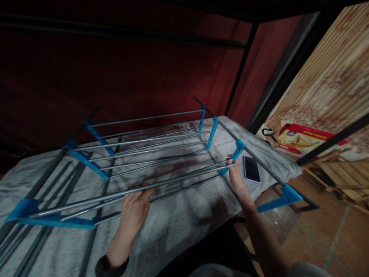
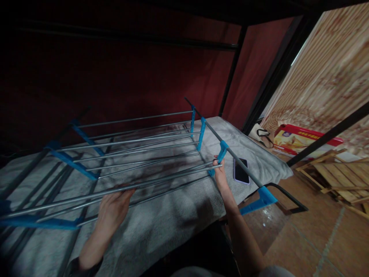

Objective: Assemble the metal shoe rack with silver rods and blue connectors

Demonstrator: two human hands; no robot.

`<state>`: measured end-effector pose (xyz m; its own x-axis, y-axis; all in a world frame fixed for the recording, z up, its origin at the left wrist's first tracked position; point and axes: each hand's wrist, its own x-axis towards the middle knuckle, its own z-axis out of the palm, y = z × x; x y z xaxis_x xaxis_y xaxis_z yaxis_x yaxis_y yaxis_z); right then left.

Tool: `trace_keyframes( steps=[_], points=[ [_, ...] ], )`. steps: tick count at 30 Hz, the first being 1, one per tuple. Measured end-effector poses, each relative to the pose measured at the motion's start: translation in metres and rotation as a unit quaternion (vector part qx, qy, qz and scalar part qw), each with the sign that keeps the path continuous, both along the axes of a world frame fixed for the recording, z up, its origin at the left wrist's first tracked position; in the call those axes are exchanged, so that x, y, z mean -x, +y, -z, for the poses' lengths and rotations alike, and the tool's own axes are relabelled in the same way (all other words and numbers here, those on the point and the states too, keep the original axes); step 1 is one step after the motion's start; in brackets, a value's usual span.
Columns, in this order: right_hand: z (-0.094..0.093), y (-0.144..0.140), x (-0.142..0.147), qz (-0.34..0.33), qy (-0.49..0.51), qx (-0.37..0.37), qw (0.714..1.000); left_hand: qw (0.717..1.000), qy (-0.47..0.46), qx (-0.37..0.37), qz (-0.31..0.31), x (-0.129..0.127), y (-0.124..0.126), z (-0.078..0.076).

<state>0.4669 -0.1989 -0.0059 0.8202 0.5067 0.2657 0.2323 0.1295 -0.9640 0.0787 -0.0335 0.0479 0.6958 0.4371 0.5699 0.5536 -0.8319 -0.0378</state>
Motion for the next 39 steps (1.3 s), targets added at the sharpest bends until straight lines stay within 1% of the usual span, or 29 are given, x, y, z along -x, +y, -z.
trace_keyframes(
  steps=[4,11,15,22,27,31,33,36,39],
  points=[
    [-0.005,0.001,0.004,0.025,-0.008,0.017,1.0,1.0,0.005,-0.001,-0.003,-0.001,0.0,-0.001],
    [-0.008,0.005,0.007,0.033,-0.002,0.011,0.999,1.0,0.012,0.024,-0.005,-0.002,-0.001,-0.002],
    [-0.009,0.006,0.009,0.03,-0.012,-0.004,0.999,0.999,0.006,0.034,-0.002,-0.003,-0.002,-0.001],
    [-0.008,0.006,0.01,0.035,-0.004,-0.005,0.999,0.998,0.013,0.066,-0.001,-0.002,-0.001,0.002],
    [-0.01,0.006,0.017,0.05,-0.003,-0.001,0.999,0.999,0.008,0.025,-0.023,-0.008,-0.013,-0.008],
    [-0.011,0.002,0.023,0.058,-0.007,0.009,0.998,1.0,-0.01,-0.011,-0.017,-0.005,-0.03,-0.013],
    [-0.013,-0.003,0.026,0.062,-0.002,0.026,0.998,0.999,-0.037,-0.021,0.001,-0.001,-0.039,-0.012],
    [-0.018,-0.008,0.029,0.084,-0.004,0.052,0.995,0.994,-0.087,-0.041,0.049,0.003,-0.052,-0.009],
    [-0.028,-0.007,0.028,0.097,-0.019,0.045,0.994,0.987,-0.128,-0.072,0.064,-0.005,-0.059,-0.016]
  ],
)
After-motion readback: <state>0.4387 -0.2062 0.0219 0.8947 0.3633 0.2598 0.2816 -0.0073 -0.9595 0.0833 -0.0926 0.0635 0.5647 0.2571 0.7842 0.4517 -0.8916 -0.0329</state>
